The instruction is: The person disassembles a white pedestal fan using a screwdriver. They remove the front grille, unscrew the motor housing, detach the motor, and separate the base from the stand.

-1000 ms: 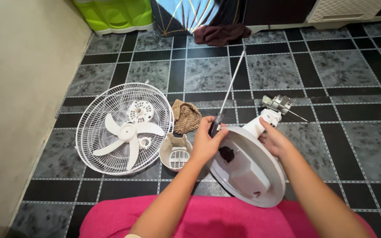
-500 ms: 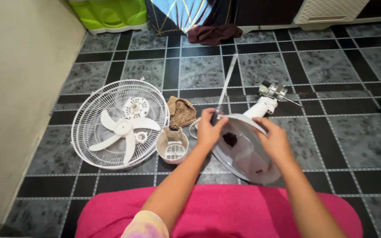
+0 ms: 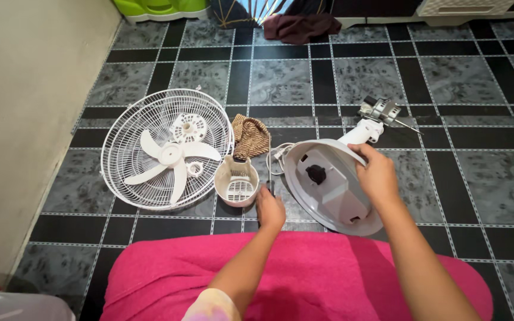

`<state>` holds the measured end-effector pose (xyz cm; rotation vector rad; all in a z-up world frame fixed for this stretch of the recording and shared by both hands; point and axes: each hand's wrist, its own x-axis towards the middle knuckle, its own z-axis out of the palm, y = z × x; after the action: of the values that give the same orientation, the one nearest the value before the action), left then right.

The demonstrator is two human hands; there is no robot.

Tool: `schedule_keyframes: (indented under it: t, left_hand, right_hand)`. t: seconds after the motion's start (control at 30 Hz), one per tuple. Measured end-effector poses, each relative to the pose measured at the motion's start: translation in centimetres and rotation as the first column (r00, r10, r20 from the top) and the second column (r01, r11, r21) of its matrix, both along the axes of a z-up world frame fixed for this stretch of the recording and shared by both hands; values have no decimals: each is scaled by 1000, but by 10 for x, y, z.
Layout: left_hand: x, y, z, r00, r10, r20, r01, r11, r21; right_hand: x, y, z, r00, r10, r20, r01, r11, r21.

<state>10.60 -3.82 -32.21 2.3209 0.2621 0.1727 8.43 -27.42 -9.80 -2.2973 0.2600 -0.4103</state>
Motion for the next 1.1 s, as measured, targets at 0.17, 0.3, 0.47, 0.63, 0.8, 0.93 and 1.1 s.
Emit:
schedule_keyframes:
  t: [0.17,0.3,0.47,0.63,0.8,0.93,1.1]
  left_hand:
    - [-16,-1,35,994,-106,-1,104,982,156]
    - [-20,-25,93,948,-246,204,249,968,11]
    - [-10,-56,141,873,-390,292,369,921,125]
    - [9,-61,146,860,-465,210,356,842,406]
    - [41,-55,111,783,-590,196,398,718,571]
    - [72,-47,57,807,-590,-2,524,715,462]
    - [19,-44,10,921,-317,-228,314,948,-48]
  right_hand:
    - [-1,3,8,1000,-1,-10,2,1000,12]
    - [-1,5,9,996,-48,-81,47,999,-23]
    - [0,3,0,997,18,81,-15,999,-31]
    - [-1,0,-5,997,9,72,-6,999,-33]
    - [1,6,2,998,-43,-49,41,998,-51]
    - [-4,12,6,995,-62,-77,57,996,-72]
    - [-19,8,6,996,-88,-16,87,996,-18]
